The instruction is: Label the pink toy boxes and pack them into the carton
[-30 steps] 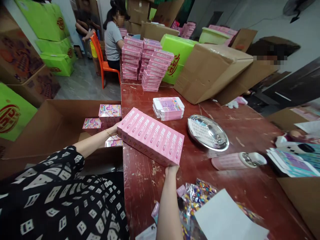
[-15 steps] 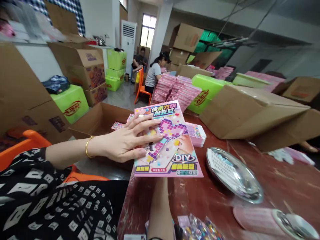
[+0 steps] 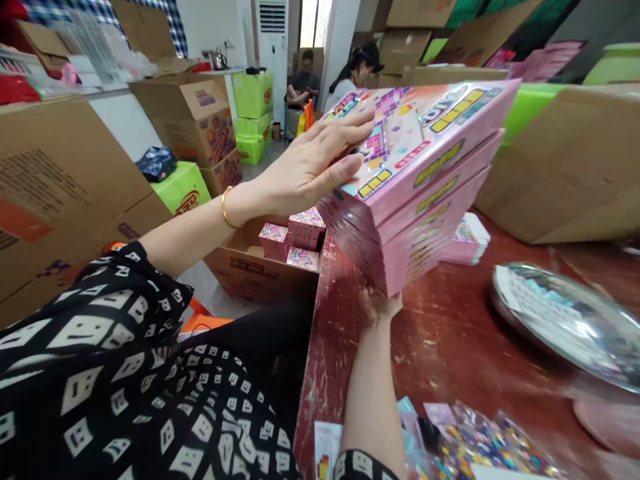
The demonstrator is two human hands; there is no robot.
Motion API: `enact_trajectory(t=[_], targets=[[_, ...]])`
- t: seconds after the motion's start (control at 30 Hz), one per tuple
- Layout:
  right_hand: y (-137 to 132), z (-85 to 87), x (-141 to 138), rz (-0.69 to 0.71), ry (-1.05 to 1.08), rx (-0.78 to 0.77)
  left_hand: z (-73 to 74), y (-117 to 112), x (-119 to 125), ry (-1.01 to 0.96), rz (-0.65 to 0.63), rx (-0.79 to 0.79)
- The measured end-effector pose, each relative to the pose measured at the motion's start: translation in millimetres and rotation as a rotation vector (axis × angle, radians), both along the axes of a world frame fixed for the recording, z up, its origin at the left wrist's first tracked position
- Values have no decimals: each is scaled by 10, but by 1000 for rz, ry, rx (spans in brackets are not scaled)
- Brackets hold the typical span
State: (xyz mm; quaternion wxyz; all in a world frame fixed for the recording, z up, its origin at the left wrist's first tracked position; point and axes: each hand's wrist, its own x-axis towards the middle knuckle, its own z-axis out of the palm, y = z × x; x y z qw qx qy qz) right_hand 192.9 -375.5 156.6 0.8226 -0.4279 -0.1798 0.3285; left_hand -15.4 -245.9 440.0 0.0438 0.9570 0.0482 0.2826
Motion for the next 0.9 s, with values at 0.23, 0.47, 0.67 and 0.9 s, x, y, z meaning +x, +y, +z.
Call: enact_trajectory(t=[0.23, 0.47, 0.67, 0.9], targets=[[527, 342, -181, 161, 351, 127, 364, 467, -447, 6, 71, 168], [2041, -45, -474, 442, 464, -118, 59, 2158, -935, 278, 12, 33], [3222, -999, -753, 527, 520, -443, -1358, 3439, -1461, 243, 125, -206], [3865, -2237, -850, 530, 594, -633, -2795, 4008, -1770, 370, 248, -446]])
